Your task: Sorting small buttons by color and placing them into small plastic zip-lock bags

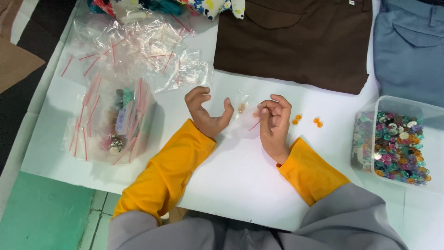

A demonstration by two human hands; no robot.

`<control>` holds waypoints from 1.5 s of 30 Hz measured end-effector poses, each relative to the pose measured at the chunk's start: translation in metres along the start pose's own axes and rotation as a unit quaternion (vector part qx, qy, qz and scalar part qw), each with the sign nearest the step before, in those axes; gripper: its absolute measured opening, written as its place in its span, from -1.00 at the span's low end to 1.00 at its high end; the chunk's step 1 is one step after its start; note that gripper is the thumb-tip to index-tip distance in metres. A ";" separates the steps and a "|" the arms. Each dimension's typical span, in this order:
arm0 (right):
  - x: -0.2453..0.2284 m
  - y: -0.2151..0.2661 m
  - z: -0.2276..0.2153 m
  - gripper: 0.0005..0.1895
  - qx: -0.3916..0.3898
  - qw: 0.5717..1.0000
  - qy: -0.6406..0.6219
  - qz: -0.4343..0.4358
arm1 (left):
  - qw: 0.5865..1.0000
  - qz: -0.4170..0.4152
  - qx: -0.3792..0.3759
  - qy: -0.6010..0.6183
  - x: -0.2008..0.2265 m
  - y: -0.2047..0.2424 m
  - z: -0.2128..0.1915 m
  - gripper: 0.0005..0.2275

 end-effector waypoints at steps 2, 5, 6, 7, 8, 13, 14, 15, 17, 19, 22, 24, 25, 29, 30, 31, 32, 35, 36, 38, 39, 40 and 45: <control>-0.005 -0.002 0.001 -0.56 -0.010 1.000 0.026 -0.008 | 0.992 0.096 -0.051 -0.068 0.020 0.007 0.008 -0.57; -0.006 -0.001 0.005 -0.47 -0.026 0.999 0.046 -0.012 | 0.952 0.218 -0.139 -0.162 0.065 0.017 0.033 -0.63; -0.005 0.000 0.007 -0.42 -0.033 0.999 0.040 -0.009 | 0.934 0.246 -0.175 -0.189 0.080 0.020 0.045 -0.63; -0.002 0.003 0.005 -0.42 -0.032 0.999 0.041 -0.009 | 0.935 0.246 -0.176 -0.188 0.081 0.018 0.044 -0.63; 0.002 0.006 0.005 -0.37 -0.039 0.999 0.033 -0.009 | 0.919 0.249 -0.239 -0.193 0.079 0.020 0.055 -0.52; 0.001 0.012 0.012 -0.28 -0.048 0.998 0.008 -0.029 | 0.887 0.235 -0.351 -0.188 0.062 0.031 0.066 -0.43; 0.003 0.014 0.014 -0.25 -0.053 0.998 -0.005 -0.023 | 0.897 0.218 -0.348 -0.165 0.062 0.029 0.065 -0.42; 0.004 0.016 0.016 -0.22 -0.057 0.998 -0.017 -0.017 | 0.906 0.201 -0.346 -0.141 0.061 0.027 0.063 -0.40; 0.005 0.015 0.014 -0.22 -0.056 0.998 -0.025 -0.015 | 0.903 0.198 -0.355 -0.139 0.059 0.026 0.062 -0.36; 0.005 0.014 0.013 -0.23 -0.056 0.998 -0.034 -0.013 | 0.901 0.195 -0.363 -0.137 0.058 0.027 0.061 -0.32; -0.001 0.014 0.012 -0.19 -0.048 0.997 -0.056 -0.018 | 0.888 0.195 -0.393 -0.141 0.055 0.030 0.065 -0.31; -0.008 0.015 0.013 -0.26 -0.041 0.998 -0.050 -0.019 | 0.894 0.215 -0.372 -0.128 0.059 0.030 0.062 -0.46; -0.009 0.015 0.012 -0.26 -0.041 0.998 -0.050 -0.019 | 0.894 0.215 -0.372 -0.128 0.054 0.035 0.064 -0.46; -0.002 0.015 0.012 -0.30 -0.045 0.998 -0.048 -0.015 | 0.908 0.215 -0.336 -0.131 0.046 0.045 0.056 -0.58; 0.002 0.015 0.011 -0.29 -0.045 0.997 -0.056 -0.013 | 0.909 0.205 -0.333 -0.141 0.044 0.046 0.053 -0.58; 0.006 0.016 0.009 -0.29 -0.045 0.997 -0.056 -0.013 | 0.909 0.205 -0.333 -0.141 0.044 0.050 0.052 -0.58; 0.008 0.017 0.008 -0.44 -0.057 0.998 -0.030 -0.020 | 0.910 0.192 -0.331 -0.159 0.040 0.053 0.052 -0.57; 0.004 0.016 0.012 -0.58 -0.071 0.997 0.008 -0.033 | 0.908 0.177 -0.330 -0.188 0.041 0.043 0.049 -0.53; -0.001 0.016 0.015 -0.60 -0.075 0.996 0.020 -0.039 | 0.905 0.175 -0.331 -0.201 0.042 0.037 0.048 -0.49; -0.002 0.014 0.015 -0.64 -0.073 0.996 0.028 -0.039 | 0.906 0.166 -0.334 -0.198 0.037 0.041 0.049 -0.47; -0.003 0.013 0.015 -0.68 -0.071 0.996 0.036 -0.038 | 0.907 0.159 -0.337 -0.196 0.034 0.043 0.050 -0.45; -0.006 0.010 0.014 -0.68 -0.070 0.996 0.036 -0.039 | 0.907 0.159 -0.336 -0.196 0.037 0.039 0.050 -0.45; -0.008 0.003 0.005 -0.78 -0.041 0.999 0.028 -0.010 | 0.909 0.168 -0.319 -0.210 0.050 0.027 0.048 -0.41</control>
Point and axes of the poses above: each hand's wrist, its own y-axis away from the middle knuckle, its own z-axis out of the palm, x = y × z, the point moved 9 cm from there along -y, towards the middle knuckle, and after that the axes turned 7 degrees about -x, right-handed, at the moved point
